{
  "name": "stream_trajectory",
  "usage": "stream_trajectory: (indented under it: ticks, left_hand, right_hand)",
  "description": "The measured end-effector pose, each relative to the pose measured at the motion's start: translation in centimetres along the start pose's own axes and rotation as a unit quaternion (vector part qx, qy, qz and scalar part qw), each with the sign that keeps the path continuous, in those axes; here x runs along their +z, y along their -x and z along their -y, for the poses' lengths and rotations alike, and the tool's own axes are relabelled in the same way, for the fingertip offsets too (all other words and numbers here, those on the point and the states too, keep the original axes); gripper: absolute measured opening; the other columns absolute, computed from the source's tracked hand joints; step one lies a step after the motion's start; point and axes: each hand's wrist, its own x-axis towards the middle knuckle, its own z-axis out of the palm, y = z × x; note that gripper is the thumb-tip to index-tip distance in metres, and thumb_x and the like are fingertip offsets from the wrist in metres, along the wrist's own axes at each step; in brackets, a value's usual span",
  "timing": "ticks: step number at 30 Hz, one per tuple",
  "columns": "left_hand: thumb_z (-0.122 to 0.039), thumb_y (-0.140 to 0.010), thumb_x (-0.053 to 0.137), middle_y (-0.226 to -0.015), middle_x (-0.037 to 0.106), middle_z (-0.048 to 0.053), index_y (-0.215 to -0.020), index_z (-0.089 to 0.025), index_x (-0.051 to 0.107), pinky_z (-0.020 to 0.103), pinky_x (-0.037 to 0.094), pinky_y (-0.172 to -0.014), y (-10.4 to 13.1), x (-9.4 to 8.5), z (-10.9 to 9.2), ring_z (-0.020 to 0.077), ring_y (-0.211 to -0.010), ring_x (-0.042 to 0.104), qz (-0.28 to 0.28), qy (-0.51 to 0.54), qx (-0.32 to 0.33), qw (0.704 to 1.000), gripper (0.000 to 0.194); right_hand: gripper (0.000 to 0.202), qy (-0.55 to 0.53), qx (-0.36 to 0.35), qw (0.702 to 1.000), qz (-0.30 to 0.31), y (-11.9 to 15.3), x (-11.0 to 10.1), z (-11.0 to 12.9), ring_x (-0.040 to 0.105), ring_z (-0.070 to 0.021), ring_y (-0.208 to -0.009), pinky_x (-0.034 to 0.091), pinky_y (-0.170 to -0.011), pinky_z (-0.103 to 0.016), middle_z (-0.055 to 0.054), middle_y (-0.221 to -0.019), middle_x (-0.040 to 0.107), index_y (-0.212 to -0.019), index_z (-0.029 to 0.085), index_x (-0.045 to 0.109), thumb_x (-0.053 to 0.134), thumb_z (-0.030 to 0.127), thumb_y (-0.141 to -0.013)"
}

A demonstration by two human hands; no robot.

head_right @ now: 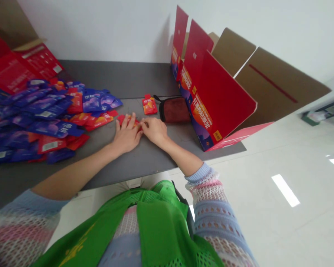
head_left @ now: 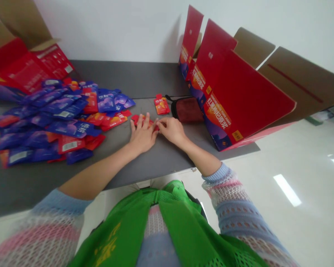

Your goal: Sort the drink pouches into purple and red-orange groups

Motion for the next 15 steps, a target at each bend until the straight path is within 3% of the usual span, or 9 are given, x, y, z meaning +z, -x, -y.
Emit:
stream_trajectory:
  ticks: [3, 8, 10, 12, 15]
  left_hand:
    - [-0.045, -0.095, 0.047, -0.17, 0.008, 0.008, -0.145, -0.027, 0.052, 0.073, -0.004, -0.116, -1.1, 0.9, 1.3, 0.0436, -0.154, 0.0, 0.079, -0.011, 0.048, 0.996, 0.053]
    - [-0.05, -0.095, 0.046, -0.17, -0.013, 0.005, -0.152, -0.028, 0.044, 0.07, -0.004, -0.117, -2.5, 0.6, 3.6, 0.0455, -0.152, -0.011, 0.142, 0.017, 0.079, 0.987, 0.062]
    - [-0.053, -0.094, 0.046, -0.167, -0.025, 0.007, -0.155, -0.025, 0.038, 0.069, 0.002, -0.118, -2.3, 0.4, 3.9, 0.0476, -0.151, -0.014, 0.121, 0.029, 0.106, 0.987, 0.067]
    - [-0.062, -0.09, 0.052, -0.163, -0.032, 0.015, -0.16, -0.018, 0.025, 0.07, 0.009, -0.117, -1.7, 0.5, 4.0, 0.0512, -0.149, -0.015, 0.069, 0.044, 0.112, 0.99, 0.087]
    - [-0.07, -0.077, 0.065, -0.16, -0.026, 0.031, -0.16, -0.005, 0.005, 0.071, 0.017, -0.115, -1.1, 0.8, 3.9, 0.0536, -0.149, -0.012, -0.008, 0.064, 0.079, 0.995, 0.122]
  right_hand:
    - [0.028, -0.002, -0.004, 1.0, -0.013, 0.3, 0.3, 0.2, 0.07, -0.0231, -0.092, 0.047, -0.081, -0.03, -0.007, -0.099, 0.077, -0.103, 0.023, 0.078, 0.053, 0.031, -0.095]
    - [0.029, -0.022, 0.009, 0.998, -0.061, -0.3, 0.8, -0.4, 0.069, -0.0221, -0.1, 0.048, -0.084, -0.029, -0.005, -0.105, 0.077, -0.105, 0.022, 0.077, 0.051, 0.033, -0.096]
    - [0.03, -0.027, 0.014, 0.996, -0.082, -0.8, 0.8, -0.9, 0.069, -0.0212, -0.102, 0.048, -0.087, -0.028, -0.005, -0.108, 0.076, -0.106, 0.022, 0.076, 0.05, 0.033, -0.097]
    - [0.031, -0.021, 0.019, 0.995, -0.095, -1.2, 0.9, -1.4, 0.068, -0.0208, -0.105, 0.049, -0.089, -0.028, -0.006, -0.113, 0.075, -0.11, 0.021, 0.075, 0.048, 0.032, -0.098]
    - [0.031, 0.017, 0.042, 0.996, -0.08, -1.5, 1.4, -1.7, 0.067, -0.0216, -0.107, 0.049, -0.09, -0.028, -0.009, -0.117, 0.073, -0.112, 0.02, 0.075, 0.05, 0.029, -0.096]
